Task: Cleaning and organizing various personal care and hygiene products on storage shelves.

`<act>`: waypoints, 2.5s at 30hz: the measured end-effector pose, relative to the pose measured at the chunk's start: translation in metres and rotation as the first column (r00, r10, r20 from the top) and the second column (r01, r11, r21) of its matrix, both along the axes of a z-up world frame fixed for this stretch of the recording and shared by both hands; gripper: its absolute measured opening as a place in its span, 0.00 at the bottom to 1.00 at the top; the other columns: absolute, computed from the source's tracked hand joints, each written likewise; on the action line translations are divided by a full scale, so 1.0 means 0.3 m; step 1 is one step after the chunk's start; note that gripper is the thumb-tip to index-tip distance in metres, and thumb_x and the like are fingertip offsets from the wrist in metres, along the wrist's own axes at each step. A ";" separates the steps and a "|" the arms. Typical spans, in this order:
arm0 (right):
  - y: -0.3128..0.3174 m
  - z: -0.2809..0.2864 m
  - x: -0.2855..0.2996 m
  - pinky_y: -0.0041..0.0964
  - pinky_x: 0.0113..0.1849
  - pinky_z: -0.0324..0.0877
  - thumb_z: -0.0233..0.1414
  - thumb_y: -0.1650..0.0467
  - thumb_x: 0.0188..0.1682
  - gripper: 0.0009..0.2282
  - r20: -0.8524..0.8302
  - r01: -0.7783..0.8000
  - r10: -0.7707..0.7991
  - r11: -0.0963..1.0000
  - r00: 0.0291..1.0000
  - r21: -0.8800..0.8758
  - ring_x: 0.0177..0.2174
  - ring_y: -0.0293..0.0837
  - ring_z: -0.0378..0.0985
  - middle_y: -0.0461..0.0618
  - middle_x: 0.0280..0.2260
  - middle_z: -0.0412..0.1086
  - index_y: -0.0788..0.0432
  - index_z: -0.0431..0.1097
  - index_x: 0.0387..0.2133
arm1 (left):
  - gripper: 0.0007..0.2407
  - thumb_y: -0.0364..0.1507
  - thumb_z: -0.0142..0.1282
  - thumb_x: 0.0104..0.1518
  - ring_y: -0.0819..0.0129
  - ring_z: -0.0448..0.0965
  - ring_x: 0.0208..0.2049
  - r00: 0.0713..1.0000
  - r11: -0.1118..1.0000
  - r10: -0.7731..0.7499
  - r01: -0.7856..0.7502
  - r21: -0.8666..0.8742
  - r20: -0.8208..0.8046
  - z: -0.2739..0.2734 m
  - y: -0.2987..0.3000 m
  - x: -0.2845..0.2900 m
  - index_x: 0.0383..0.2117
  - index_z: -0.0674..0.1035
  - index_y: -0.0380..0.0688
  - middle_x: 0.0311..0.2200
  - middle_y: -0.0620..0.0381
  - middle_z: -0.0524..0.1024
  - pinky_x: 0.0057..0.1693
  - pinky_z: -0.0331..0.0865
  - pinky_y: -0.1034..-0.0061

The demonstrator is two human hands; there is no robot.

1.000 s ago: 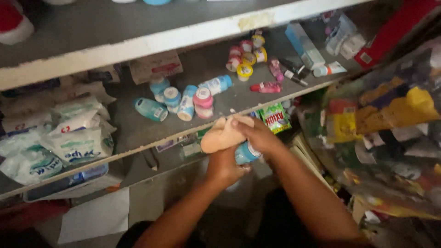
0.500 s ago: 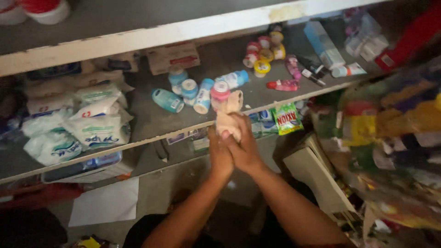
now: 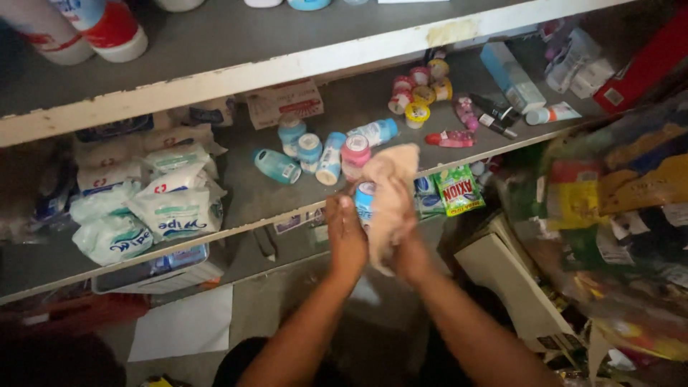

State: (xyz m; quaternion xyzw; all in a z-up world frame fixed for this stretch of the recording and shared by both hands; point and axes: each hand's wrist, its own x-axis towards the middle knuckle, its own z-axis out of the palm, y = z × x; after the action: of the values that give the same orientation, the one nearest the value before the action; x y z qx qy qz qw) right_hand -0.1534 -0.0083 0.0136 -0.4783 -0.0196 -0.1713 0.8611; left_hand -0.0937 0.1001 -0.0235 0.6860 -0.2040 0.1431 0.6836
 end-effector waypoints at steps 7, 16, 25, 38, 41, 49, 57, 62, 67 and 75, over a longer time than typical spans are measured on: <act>0.038 0.104 0.070 0.49 0.64 0.54 0.34 0.49 0.59 0.35 0.026 -0.030 0.038 0.968 0.999 -0.247 0.65 0.54 0.58 0.62 0.67 0.53 0.62 0.47 0.70 | 0.27 0.34 0.60 0.56 0.49 0.78 0.51 0.989 0.998 0.053 -0.047 0.046 -0.137 0.129 0.011 -0.078 0.60 0.66 0.36 0.50 0.40 0.76 0.58 0.71 0.62; -0.018 -0.074 0.099 0.49 0.62 0.56 0.40 0.52 0.58 0.32 0.051 0.035 -0.018 0.940 0.999 -0.340 0.63 0.56 0.58 0.61 0.64 0.57 0.62 0.49 0.68 | 0.42 0.48 0.64 0.46 0.49 0.60 0.65 0.997 0.977 0.030 -0.014 0.211 -0.072 0.037 0.011 0.019 0.66 0.60 0.39 0.61 0.39 0.63 0.69 0.48 0.54; -0.012 -0.110 0.160 0.47 0.47 0.75 0.30 0.48 0.59 0.34 -0.145 0.225 -0.342 0.827 0.928 -0.515 0.43 0.51 0.79 0.57 0.44 0.75 0.65 0.69 0.52 | 0.40 0.39 0.70 0.48 0.54 0.75 0.57 0.993 0.996 -0.043 0.034 -0.079 -0.106 0.159 -0.009 -0.050 0.66 0.59 0.34 0.58 0.43 0.69 0.62 0.69 0.62; 0.126 0.076 0.012 0.64 0.60 0.51 0.65 0.60 0.36 0.20 0.511 0.522 -0.110 0.192 0.853 -0.831 0.60 0.68 0.56 0.65 0.56 0.59 0.57 0.74 0.38 | 0.35 0.33 0.70 0.45 0.56 0.79 0.44 0.950 0.881 0.127 0.024 0.472 -0.286 0.171 0.086 0.038 0.61 0.63 0.44 0.44 0.49 0.77 0.51 0.74 0.63; 0.078 0.025 0.091 0.60 0.53 0.56 0.66 0.61 0.28 0.19 0.521 0.531 -0.104 0.151 0.847 -0.834 0.52 0.62 0.59 0.56 0.46 0.61 0.54 0.75 0.32 | 0.36 0.34 0.68 0.49 0.56 0.79 0.43 0.975 0.905 0.078 0.018 0.424 -0.207 0.111 0.080 0.055 0.64 0.60 0.42 0.43 0.48 0.76 0.51 0.74 0.63; -0.050 0.063 0.126 0.58 0.56 0.59 0.69 0.61 0.37 0.20 0.687 0.669 0.003 0.225 0.727 -0.709 0.52 0.58 0.63 0.54 0.47 0.61 0.56 0.69 0.36 | 0.44 0.35 0.68 0.46 0.56 0.80 0.42 0.990 0.933 -0.052 0.096 0.348 -0.132 0.147 0.080 0.040 0.69 0.50 0.39 0.42 0.48 0.76 0.52 0.73 0.67; -0.192 -0.210 0.143 0.46 0.55 0.66 0.55 0.60 0.49 0.25 -0.180 0.171 -0.193 0.977 0.964 -0.130 0.55 0.56 0.69 0.63 0.57 0.65 0.60 0.65 0.57 | 0.45 0.34 0.74 0.40 0.51 0.80 0.54 0.980 0.994 -0.023 0.044 0.101 -0.200 0.113 0.090 0.053 0.66 0.56 0.48 0.54 0.40 0.76 0.59 0.72 0.67; 0.056 -0.091 0.121 0.44 0.60 0.56 0.48 0.52 0.56 0.34 0.091 0.151 -0.126 0.908 0.988 -0.390 0.59 0.47 0.62 0.57 0.61 0.59 0.61 0.48 0.67 | 0.42 0.45 0.61 0.56 0.38 0.47 0.74 0.999 0.965 0.031 -0.023 0.260 -0.026 0.066 0.060 0.065 0.74 0.51 0.42 0.74 0.35 0.47 0.74 0.37 0.48; -0.017 -0.036 0.162 0.42 0.50 0.70 0.38 0.47 0.53 0.32 -0.278 0.154 -0.231 0.950 0.933 -0.270 0.48 0.48 0.76 0.54 0.49 0.71 0.62 0.64 0.56 | 0.42 0.45 0.61 0.55 0.36 0.45 0.72 0.995 0.906 -0.096 0.077 0.416 0.025 0.080 0.054 0.038 0.71 0.53 0.38 0.72 0.39 0.52 0.72 0.35 0.49; -0.041 -0.006 0.159 0.41 0.55 0.67 0.41 0.52 0.56 0.26 -0.061 0.370 -0.366 0.924 0.929 0.099 0.52 0.46 0.73 0.53 0.52 0.69 0.60 0.62 0.56 | 0.26 0.35 0.51 0.67 0.48 0.67 0.69 0.889 0.887 -0.457 0.457 0.061 -0.015 0.074 0.047 -0.014 0.70 0.62 0.36 0.67 0.40 0.68 0.73 0.57 0.63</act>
State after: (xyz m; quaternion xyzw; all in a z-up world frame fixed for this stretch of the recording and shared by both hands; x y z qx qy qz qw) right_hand -0.1057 -0.0205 0.0118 -0.4294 0.0977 -0.3207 0.8386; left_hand -0.0980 0.1141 -0.0013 0.6400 -0.3641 -0.0281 0.6760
